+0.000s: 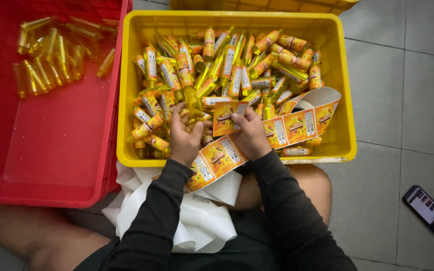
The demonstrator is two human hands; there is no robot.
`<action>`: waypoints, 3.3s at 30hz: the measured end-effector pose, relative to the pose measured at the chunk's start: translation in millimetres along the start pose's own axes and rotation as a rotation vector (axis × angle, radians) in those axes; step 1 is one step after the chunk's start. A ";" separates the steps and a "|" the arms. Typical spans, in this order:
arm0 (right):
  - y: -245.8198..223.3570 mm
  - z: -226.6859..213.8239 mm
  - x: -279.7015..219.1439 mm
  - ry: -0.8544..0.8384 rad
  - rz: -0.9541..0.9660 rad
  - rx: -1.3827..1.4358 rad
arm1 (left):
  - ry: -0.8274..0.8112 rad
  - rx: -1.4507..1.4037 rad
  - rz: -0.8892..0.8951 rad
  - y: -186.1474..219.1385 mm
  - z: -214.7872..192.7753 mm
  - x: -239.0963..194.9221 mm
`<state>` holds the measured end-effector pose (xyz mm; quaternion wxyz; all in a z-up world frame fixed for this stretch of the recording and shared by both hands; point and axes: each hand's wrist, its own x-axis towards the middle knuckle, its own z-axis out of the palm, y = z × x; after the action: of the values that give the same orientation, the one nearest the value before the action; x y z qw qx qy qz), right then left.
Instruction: The person sits on the floor and applies labels from a continuous roll onto small yellow bottles. They pick up a bottle from a yellow crate, wrap the label around it, and place the labeled bottle into a red tray. The process is repeated for multiple bottles.
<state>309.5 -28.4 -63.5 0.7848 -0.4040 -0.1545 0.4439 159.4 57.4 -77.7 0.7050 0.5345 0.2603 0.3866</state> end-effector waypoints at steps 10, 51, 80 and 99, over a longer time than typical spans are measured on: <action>-4.3 8.8 -1.8 -0.047 0.013 -0.052 | -0.037 0.031 -0.037 11.0 1.2 4.1; 0.7 0.6 -0.7 -0.012 -0.081 -0.307 | -0.129 0.083 0.066 3.7 -0.9 -0.5; -3.7 5.8 -1.2 -0.070 -0.068 -0.345 | -0.117 0.126 0.045 2.4 -5.2 -1.5; -1.7 6.8 -1.3 -0.065 -0.083 -0.390 | -0.182 0.102 0.087 7.3 -4.5 -0.1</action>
<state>305.7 -26.5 -57.8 0.7038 -0.5271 -0.2795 0.3855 153.9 60.8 -72.1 0.6801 0.6134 0.1910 0.3531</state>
